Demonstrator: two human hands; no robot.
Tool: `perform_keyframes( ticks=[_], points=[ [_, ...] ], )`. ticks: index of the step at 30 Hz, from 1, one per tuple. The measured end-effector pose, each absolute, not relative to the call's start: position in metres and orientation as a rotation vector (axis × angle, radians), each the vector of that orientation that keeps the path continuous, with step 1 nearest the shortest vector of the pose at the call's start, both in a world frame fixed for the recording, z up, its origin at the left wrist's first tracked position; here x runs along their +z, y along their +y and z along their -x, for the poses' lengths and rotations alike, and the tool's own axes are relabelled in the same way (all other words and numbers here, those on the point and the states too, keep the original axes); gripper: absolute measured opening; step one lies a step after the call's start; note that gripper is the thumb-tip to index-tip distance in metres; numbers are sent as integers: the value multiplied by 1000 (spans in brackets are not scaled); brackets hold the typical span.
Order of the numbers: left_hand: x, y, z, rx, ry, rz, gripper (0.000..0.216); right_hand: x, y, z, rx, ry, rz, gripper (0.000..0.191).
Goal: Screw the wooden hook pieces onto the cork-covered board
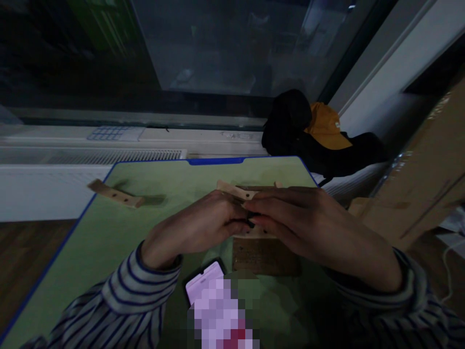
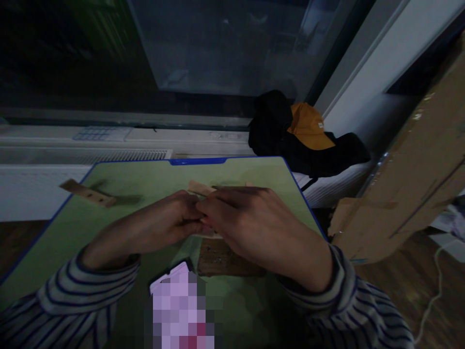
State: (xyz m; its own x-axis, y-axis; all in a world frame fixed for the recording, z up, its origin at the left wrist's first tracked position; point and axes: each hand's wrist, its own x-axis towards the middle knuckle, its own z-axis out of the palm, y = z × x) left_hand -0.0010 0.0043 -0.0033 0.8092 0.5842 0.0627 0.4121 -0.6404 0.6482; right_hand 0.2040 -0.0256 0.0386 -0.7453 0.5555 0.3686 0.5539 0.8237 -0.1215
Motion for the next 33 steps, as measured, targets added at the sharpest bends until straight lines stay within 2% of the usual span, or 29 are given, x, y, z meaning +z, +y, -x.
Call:
perform_keyframes(
  ticks=[5, 9, 12, 16, 21, 28, 33],
  points=[
    [-4, 5, 1, 386, 800, -2383, 13, 40, -28, -203, 104, -2656, 897, 19],
    [-6, 5, 2, 466, 777, -2322, 16, 41, -26, -203, 228, -2637, 778, 33],
    [-7, 5, 2, 419, 756, -2333, 14, 41, -25, -203, 307, -2639, 734, 29],
    [-6, 6, 2, 404, 721, -2345, 18, 39, -25, -203, 187, -2609, 773, 20],
    [-5, 5, 1, 380, 758, -2335, 15, 37, -25, -203, 101, -2615, 861, 19],
    [-4, 5, 1, 395, 777, -2350, 14, 41, -25, -205, 276, -2616, 793, 31],
    [1, 4, 1, 362, 801, -2361, 16, 47, -27, -207, 393, -2644, 744, 29]
  ],
)
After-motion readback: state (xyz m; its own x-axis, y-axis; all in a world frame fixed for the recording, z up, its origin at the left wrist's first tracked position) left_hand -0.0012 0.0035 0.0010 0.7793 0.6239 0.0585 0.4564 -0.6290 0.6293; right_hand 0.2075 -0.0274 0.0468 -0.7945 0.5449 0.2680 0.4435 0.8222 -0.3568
